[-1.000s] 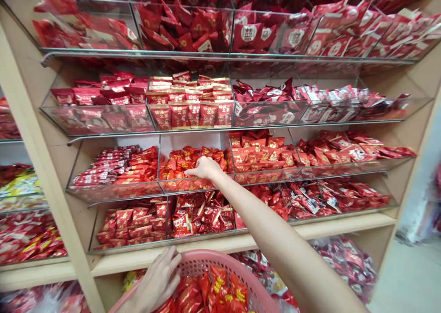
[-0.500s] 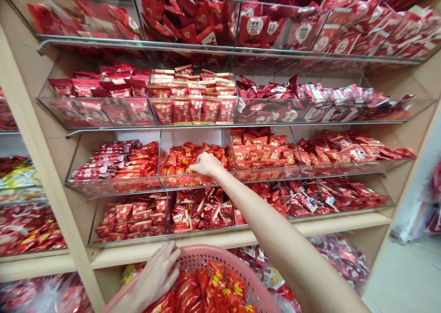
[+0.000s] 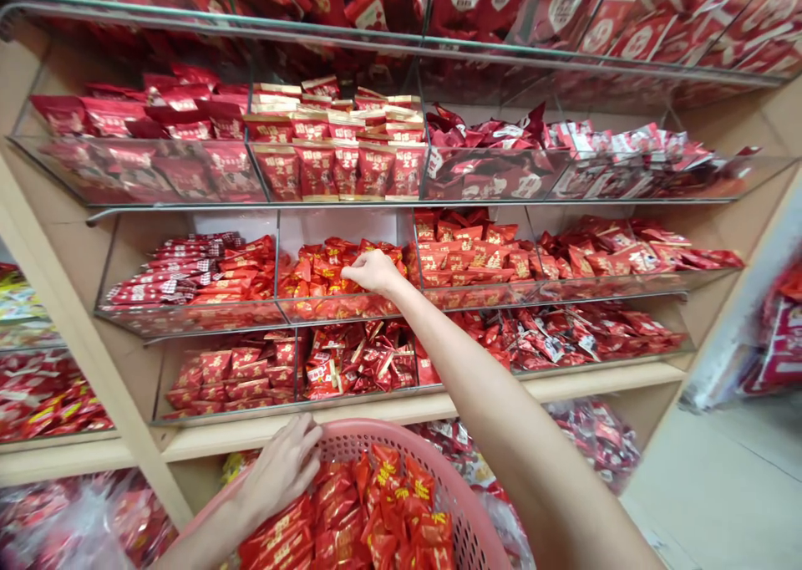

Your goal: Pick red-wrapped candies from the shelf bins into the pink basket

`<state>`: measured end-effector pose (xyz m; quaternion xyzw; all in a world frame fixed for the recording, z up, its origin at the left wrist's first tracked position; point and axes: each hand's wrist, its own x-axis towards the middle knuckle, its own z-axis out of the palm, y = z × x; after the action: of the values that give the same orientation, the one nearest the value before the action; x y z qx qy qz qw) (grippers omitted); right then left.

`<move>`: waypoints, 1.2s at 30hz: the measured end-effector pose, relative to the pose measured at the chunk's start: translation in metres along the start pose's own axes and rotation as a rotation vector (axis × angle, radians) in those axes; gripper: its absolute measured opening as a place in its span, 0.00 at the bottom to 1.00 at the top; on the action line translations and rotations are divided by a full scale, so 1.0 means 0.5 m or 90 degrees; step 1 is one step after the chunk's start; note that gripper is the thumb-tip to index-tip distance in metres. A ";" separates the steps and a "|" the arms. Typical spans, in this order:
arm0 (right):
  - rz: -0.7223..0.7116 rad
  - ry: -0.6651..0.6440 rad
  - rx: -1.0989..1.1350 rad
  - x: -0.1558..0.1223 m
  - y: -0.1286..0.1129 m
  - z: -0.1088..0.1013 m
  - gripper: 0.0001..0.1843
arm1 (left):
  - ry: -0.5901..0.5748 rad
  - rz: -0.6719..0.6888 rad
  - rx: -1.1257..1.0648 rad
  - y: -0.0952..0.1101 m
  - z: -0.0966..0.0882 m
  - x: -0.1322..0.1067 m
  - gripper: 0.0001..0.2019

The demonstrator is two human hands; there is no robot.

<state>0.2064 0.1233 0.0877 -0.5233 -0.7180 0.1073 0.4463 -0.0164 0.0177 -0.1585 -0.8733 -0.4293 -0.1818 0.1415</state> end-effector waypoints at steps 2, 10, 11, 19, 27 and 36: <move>0.004 0.024 0.048 -0.001 -0.002 -0.007 0.12 | -0.017 0.001 -0.006 0.004 -0.010 0.004 0.15; -0.089 0.041 0.290 -0.135 -0.048 -0.102 0.11 | -0.049 -0.002 -0.032 0.007 -0.029 0.012 0.11; -0.103 0.012 0.286 -0.169 -0.048 -0.111 0.11 | -0.053 -0.002 -0.029 0.007 -0.028 0.011 0.11; -0.007 -0.303 0.044 -0.405 0.073 -0.035 0.11 | -0.058 -0.003 -0.030 0.015 -0.039 0.015 0.09; -0.126 -0.394 -0.215 -0.486 0.099 0.007 0.11 | -0.069 -0.002 -0.025 0.021 -0.045 0.014 0.07; -0.312 -0.498 -0.452 -0.637 0.109 0.076 0.19 | -0.070 0.005 -0.018 0.020 -0.046 0.015 0.07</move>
<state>0.2307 -0.1109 -0.1366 -0.3812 -0.9215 -0.0610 -0.0428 -0.0085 0.0076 -0.1355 -0.8856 -0.4303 -0.1388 0.1063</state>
